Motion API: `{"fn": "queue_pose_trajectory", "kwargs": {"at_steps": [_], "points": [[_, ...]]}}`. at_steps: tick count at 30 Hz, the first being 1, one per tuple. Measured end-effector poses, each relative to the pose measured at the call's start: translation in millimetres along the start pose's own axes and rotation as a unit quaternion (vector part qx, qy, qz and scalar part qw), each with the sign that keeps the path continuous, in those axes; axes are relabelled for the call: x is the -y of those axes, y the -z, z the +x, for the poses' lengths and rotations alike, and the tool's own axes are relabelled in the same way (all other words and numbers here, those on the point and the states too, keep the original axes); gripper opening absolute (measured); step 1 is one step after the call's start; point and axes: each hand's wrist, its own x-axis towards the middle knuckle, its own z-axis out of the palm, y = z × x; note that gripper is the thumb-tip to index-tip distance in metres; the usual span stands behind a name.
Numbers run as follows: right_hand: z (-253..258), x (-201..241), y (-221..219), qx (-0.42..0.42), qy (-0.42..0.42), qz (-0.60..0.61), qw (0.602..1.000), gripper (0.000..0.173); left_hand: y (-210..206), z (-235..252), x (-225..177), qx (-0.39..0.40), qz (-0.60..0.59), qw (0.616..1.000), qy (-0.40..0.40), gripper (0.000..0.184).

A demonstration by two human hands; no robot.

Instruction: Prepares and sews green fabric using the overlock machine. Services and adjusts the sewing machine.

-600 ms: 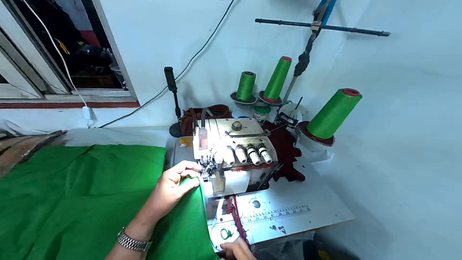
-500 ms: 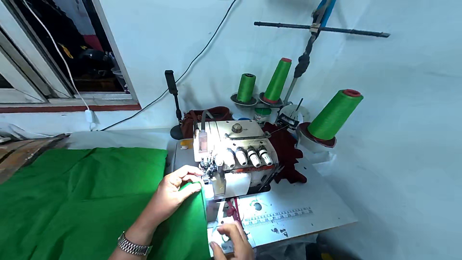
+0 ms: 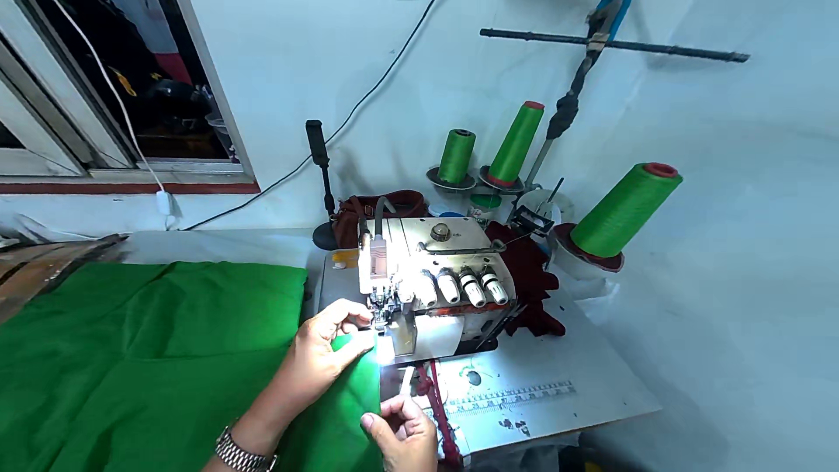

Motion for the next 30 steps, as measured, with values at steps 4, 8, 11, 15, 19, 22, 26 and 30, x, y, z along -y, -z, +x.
{"fn": "queue_pose_trajectory", "kwargs": {"at_steps": [4, 8, 11, 15, 19, 22, 26, 30], "points": [[-2.9, 7.6, -4.7, 0.011, -0.027, 0.002, 1.000, 0.025, -7.6, -10.5, 0.9, -0.034, 0.228, 0.970, -0.075, 0.009], [-11.1, 3.0, -2.3, 0.045, 0.029, -0.073, 0.996, 0.007, -19.6, -32.4, -11.6, -0.044, 0.401, 0.903, -0.146, 0.027], [-18.5, 5.2, -0.6, 0.036, 0.035, -0.077, 0.996, 0.011, -34.3, -53.0, -24.6, -0.046, 0.461, 0.879, -0.114, 0.032], [-20.1, 10.3, 6.1, 0.035, 0.037, -0.083, 0.995, 0.013, -46.3, -62.2, -26.9, -0.052, 0.465, 0.880, -0.080, 0.038], [-15.9, 20.1, 8.7, 0.025, 0.020, -0.084, 0.996, 0.012, -55.3, -59.9, -25.0, -0.060, 0.454, 0.886, -0.071, 0.038], [-15.4, 21.8, 9.6, 0.026, 0.021, -0.086, 0.996, 0.012, -55.6, -57.7, -24.7, -0.052, 0.467, 0.880, -0.074, 0.039], [-17.7, 22.1, 11.6, 0.047, 0.017, -0.083, 0.995, 0.013, -51.6, -58.7, -27.2, -0.046, 0.460, 0.882, -0.084, 0.038], [-17.4, 22.4, 11.1, 0.042, 0.009, -0.077, 0.996, 0.012, -51.5, -59.0, -26.7, -0.044, 0.453, 0.887, -0.083, 0.038]]}}
